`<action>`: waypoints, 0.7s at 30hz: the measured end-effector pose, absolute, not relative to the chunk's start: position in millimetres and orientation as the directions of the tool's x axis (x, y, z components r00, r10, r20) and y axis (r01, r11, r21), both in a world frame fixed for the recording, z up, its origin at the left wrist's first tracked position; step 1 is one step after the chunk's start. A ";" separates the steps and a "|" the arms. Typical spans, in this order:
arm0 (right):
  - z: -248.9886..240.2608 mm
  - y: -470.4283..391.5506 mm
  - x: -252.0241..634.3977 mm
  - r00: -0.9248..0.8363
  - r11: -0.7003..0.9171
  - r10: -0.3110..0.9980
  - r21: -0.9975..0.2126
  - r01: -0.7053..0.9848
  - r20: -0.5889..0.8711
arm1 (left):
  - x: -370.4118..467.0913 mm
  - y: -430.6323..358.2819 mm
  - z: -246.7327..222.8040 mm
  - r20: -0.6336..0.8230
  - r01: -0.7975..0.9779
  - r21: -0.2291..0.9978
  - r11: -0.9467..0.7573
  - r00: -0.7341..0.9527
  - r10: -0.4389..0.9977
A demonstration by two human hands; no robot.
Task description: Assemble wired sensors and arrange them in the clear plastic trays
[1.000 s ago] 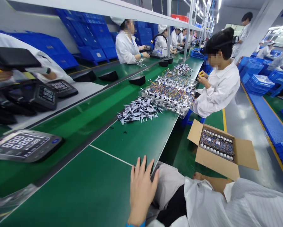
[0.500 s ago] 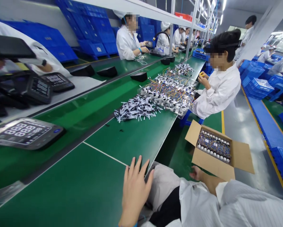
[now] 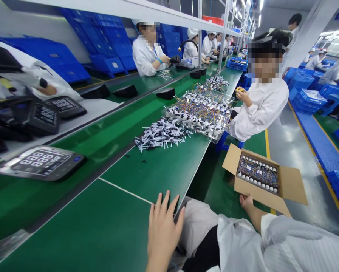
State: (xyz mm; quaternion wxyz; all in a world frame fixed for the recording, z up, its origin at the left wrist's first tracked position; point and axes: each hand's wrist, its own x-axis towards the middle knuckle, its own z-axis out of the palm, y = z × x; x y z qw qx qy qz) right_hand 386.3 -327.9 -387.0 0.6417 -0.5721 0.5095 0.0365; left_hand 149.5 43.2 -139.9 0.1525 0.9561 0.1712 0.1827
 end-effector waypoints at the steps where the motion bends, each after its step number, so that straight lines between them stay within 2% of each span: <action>1: -387.1 -330.5 388.7 0.426 0.415 -0.540 -0.670 -0.616 -0.726 | 149.7 43.2 -140.1 0.301 0.269 0.346 -0.899 0.875 0.378; 4: -384.6 -340.6 399.6 0.384 0.554 -0.453 -0.592 -0.586 -0.805 | 150.4 43.1 -140.0 0.311 0.264 0.326 -0.908 0.877 0.367; 8: -377.1 -352.2 418.3 0.376 0.631 -0.386 -0.538 -0.559 -0.843 | 150.7 42.2 -138.5 0.304 0.272 0.326 -0.906 0.877 0.372; 14: -360.3 -356.7 432.8 0.339 0.637 -0.342 -0.482 -0.602 -0.876 | 150.5 42.1 -138.3 0.298 0.278 0.337 -0.900 0.875 0.382; 21: -344.2 -349.2 420.3 0.416 0.589 -0.321 -0.523 -0.616 -0.851 | 150.4 40.7 -132.7 0.291 0.270 0.326 -0.906 0.883 0.368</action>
